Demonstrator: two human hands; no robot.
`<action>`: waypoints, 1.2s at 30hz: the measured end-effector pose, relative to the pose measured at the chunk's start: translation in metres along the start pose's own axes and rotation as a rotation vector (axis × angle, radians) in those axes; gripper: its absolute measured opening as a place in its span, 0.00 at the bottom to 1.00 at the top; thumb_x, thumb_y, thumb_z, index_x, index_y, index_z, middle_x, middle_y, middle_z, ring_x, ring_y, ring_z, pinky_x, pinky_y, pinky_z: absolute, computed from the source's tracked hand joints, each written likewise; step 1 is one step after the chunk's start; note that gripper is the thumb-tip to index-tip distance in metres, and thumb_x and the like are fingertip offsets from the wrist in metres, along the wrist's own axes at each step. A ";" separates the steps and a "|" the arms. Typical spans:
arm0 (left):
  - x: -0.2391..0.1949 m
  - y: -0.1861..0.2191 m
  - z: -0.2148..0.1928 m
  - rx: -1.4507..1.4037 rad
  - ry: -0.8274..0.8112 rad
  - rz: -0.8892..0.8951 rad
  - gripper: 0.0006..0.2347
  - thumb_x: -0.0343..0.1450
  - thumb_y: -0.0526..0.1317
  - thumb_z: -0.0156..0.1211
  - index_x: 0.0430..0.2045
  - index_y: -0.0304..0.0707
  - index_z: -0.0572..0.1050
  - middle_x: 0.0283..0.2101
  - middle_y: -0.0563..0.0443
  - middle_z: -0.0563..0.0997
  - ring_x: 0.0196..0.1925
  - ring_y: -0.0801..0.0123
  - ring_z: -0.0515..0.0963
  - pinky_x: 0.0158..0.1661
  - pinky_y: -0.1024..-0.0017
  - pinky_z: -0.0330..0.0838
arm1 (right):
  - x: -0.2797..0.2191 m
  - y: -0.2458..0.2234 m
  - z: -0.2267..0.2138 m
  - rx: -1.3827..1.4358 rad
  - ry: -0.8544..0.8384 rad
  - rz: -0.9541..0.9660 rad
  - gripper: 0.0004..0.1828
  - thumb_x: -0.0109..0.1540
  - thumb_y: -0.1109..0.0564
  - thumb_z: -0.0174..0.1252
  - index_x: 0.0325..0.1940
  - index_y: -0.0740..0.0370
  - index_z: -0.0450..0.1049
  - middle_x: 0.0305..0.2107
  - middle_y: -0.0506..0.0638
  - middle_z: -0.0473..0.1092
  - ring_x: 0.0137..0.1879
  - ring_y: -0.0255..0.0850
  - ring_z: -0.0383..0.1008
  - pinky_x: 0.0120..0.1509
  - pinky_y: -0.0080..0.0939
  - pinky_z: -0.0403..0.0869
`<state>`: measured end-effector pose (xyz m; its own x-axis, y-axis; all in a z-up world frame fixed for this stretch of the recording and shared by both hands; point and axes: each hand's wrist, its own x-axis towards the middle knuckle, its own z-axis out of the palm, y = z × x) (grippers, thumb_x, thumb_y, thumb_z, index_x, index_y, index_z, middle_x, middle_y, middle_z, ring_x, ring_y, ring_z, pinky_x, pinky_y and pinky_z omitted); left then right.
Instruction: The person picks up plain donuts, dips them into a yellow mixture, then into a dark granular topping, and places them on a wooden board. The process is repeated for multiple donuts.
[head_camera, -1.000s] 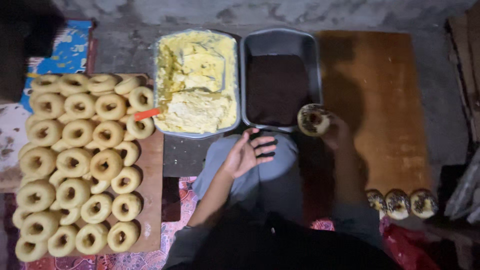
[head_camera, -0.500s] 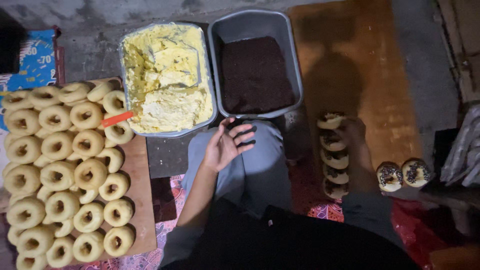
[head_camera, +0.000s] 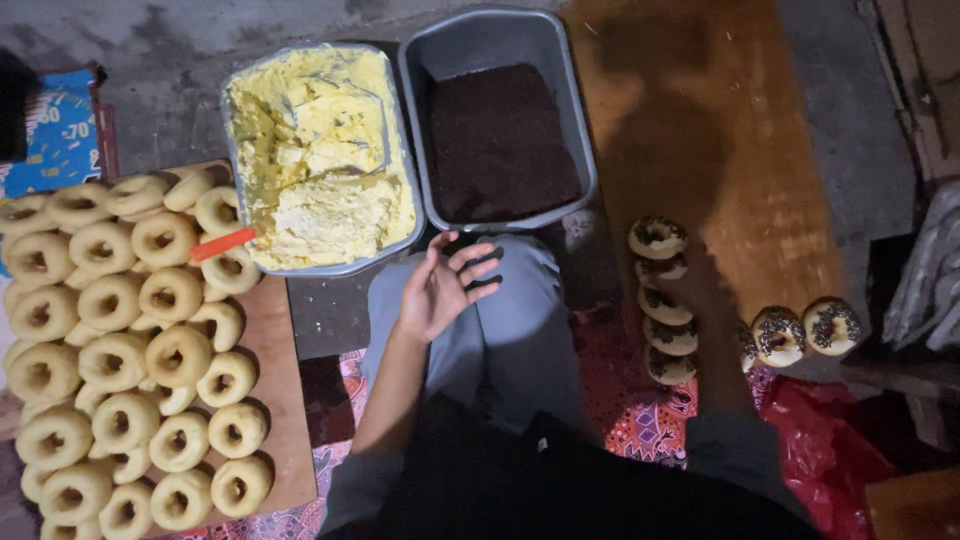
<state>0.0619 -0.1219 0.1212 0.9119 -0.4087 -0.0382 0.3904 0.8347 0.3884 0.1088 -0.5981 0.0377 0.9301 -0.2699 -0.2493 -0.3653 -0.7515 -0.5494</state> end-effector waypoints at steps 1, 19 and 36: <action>-0.001 0.000 0.000 0.005 -0.004 0.008 0.18 0.79 0.54 0.47 0.62 0.51 0.62 0.67 0.33 0.68 0.68 0.45 0.71 0.63 0.41 0.68 | -0.002 0.005 0.009 -0.006 0.025 -0.042 0.52 0.51 0.47 0.71 0.73 0.64 0.55 0.59 0.68 0.64 0.63 0.60 0.67 0.63 0.57 0.70; -0.005 -0.001 0.000 0.040 0.001 0.033 0.19 0.79 0.55 0.47 0.62 0.52 0.60 0.68 0.31 0.66 0.68 0.44 0.70 0.63 0.41 0.67 | -0.008 -0.029 0.010 -0.048 0.144 -0.176 0.62 0.44 0.46 0.82 0.75 0.62 0.56 0.63 0.68 0.65 0.69 0.64 0.65 0.71 0.62 0.66; -0.005 -0.002 -0.003 0.025 0.000 0.038 0.20 0.79 0.56 0.48 0.62 0.51 0.60 0.67 0.33 0.68 0.67 0.45 0.71 0.63 0.41 0.67 | -0.003 -0.070 0.001 -0.134 0.079 0.057 0.64 0.46 0.43 0.78 0.81 0.48 0.50 0.68 0.64 0.60 0.70 0.71 0.57 0.69 0.74 0.61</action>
<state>0.0567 -0.1203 0.1180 0.9261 -0.3767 -0.0224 0.3517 0.8403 0.4126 0.1316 -0.5441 0.0756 0.9100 -0.3570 -0.2108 -0.4142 -0.8054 -0.4239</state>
